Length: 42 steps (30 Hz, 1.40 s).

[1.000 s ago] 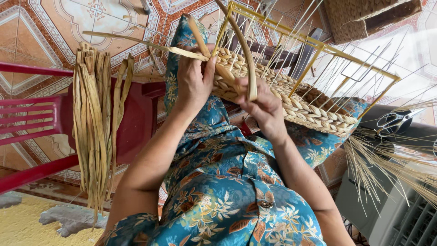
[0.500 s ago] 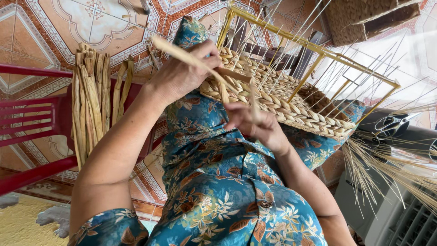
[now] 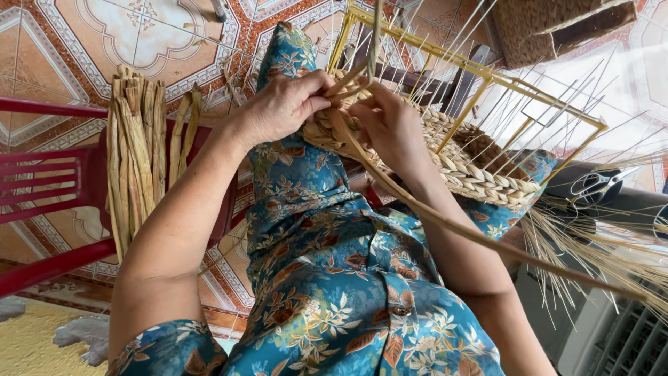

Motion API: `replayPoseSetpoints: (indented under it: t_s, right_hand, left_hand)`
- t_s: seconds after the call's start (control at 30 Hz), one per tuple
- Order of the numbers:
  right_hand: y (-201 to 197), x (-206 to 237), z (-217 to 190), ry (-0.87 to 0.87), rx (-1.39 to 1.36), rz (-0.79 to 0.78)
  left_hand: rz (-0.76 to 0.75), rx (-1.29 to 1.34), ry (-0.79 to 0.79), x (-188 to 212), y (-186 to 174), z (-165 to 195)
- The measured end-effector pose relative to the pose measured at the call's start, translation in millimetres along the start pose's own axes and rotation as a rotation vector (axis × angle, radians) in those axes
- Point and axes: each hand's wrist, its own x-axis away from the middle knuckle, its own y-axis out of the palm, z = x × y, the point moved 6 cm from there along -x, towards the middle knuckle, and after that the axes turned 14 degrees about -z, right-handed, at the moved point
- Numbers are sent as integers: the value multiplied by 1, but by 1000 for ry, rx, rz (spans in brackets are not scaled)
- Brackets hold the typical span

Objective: The person weaves a basket using dried palm leaves on a yellow metal frame. They interlace the leaves through vertical spokes, occasionally using a metal rod to tighten the weave and scissors to trim excess material.

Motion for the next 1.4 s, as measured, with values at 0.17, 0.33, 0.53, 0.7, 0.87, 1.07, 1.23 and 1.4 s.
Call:
replayPoseSetpoints:
  t_s: [0.17, 0.33, 0.53, 0.7, 0.87, 1.07, 1.23, 1.4]
  right_hand:
    - [7, -11, -17, -117, -243, 116]
    - [18, 14, -44, -408, 202, 93]
    - [-23, 24, -48, -236, 858, 168]
    - [-8, 20, -24, -154, 844, 68]
    - [-7, 19, -8, 23, 677, -42]
    - [-2, 54, -60, -286, 681, 113]
    - [-25, 32, -19, -146, -2, 182]
    - [-18, 16, 16, -117, 47, 297]
  left_hand:
    - [-27, 184, -57, -4, -3, -3]
    - [-21, -65, -30, -27, 5, 19]
    - [-164, -253, -208, -30, 8, 19]
    - [-38, -25, -95, -23, 1, 16]
    - [171, 126, -100, -15, -1, 14]
    - [12, 394, -208, -15, -6, 13]
    - [-212, 439, -219, -22, -4, 16]
    - [178, -39, -13, -25, 3, 29]
